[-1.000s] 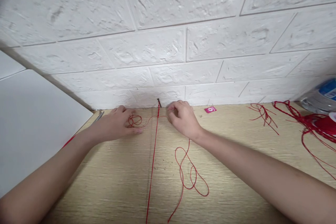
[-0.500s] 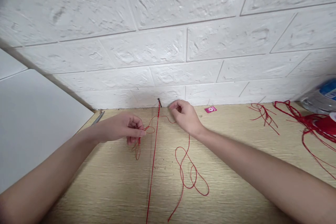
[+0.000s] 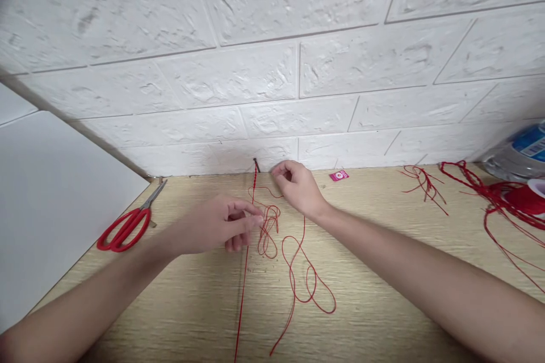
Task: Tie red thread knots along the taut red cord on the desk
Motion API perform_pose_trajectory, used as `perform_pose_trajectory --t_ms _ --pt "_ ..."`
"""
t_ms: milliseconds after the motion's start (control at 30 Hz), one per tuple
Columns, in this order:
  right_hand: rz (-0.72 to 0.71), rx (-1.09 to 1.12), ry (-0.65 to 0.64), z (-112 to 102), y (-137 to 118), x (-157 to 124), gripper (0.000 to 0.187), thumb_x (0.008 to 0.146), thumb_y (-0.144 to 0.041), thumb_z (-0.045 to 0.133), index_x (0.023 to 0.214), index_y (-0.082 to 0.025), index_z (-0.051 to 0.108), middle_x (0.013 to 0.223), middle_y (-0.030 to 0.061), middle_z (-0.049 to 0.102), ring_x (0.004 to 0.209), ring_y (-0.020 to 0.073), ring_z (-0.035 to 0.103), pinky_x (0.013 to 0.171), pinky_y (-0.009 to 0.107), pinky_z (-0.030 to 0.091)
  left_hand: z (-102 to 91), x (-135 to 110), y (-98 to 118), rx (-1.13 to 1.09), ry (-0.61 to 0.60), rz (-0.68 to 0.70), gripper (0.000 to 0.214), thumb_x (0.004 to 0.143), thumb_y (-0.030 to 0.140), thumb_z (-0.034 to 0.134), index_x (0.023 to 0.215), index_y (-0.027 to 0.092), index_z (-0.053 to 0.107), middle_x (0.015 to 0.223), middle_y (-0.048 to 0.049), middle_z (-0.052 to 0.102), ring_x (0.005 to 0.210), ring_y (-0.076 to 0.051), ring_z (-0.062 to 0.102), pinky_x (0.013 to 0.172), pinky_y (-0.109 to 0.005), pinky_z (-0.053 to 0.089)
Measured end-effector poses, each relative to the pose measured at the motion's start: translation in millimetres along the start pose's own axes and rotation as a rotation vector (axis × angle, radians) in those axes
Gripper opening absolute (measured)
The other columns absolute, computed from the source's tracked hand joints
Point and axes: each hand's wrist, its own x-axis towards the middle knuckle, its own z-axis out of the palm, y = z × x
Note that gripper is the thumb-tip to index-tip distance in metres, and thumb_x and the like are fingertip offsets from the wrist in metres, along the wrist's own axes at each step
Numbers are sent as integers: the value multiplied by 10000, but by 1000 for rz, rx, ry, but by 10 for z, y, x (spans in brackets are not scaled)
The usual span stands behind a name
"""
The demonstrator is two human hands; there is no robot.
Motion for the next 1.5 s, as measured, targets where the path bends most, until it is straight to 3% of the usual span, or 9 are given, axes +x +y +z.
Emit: perform_pose_trajectory --t_ms 133,267,433,600,867,1000,1167,1267,1500 --pt "7 1 1 -2 -18 1 144 829 -224 556 892 -173 676 917 42 709 828 178 629 789 321 468 98 -104 85 273 362 69 334 872 532 588 963 223 677 554 45 562 480 -118 486 473 -261 331" --pt "21 13 4 0 -16 -1 140 823 -228 561 883 -177 676 912 39 709 834 180 629 793 321 466 369 -296 147 430 35 193 237 800 454 706 815 220 671 652 29 621 582 -130 544 546 -260 355" --pt "19 8 3 -1 15 -1 141 822 -236 566 880 -183 683 929 42 713 853 189 634 810 334 467 718 -451 94 577 -280 449 247 789 378 768 940 226 646 923 6 679 808 -168 627 690 -271 408" --pt "21 7 -1 6 23 1 133 819 -235 568 874 -190 681 935 42 715 861 193 636 819 343 470 798 -436 4 649 -322 638 92 905 300 663 909 208 655 868 -2 659 742 -136 600 697 -264 419" --pt "10 21 -9 16 45 10 127 820 -243 571 868 -188 674 929 41 709 869 192 636 836 346 471 818 -426 -37 647 -276 757 147 902 288 671 809 178 648 791 -4 643 673 -123 559 660 -262 411" --pt "23 25 -15 9 16 6 129 818 -238 572 873 -186 676 928 39 709 874 191 636 833 341 469 778 -399 -6 664 -250 717 120 936 241 600 838 179 628 792 -8 641 691 -132 558 645 -275 389" --pt "20 22 -15 4 -18 -8 125 811 -223 563 863 -187 671 894 31 700 840 183 629 797 327 467 646 -391 113 630 -105 443 123 932 311 585 908 192 602 897 -15 647 772 -160 579 685 -296 393" --pt "22 9 -21 4 -21 -6 127 809 -223 561 864 -187 669 885 30 698 825 183 627 787 327 467 667 -423 123 596 -169 422 322 810 476 737 951 216 610 933 -2 651 848 -186 608 728 -301 407" --pt "22 0 -18 0 -21 -6 126 808 -216 561 863 -188 671 903 33 702 848 187 630 801 329 466 866 -392 4 531 -241 435 260 804 390 772 967 235 641 973 8 672 937 -196 636 923 -376 376"
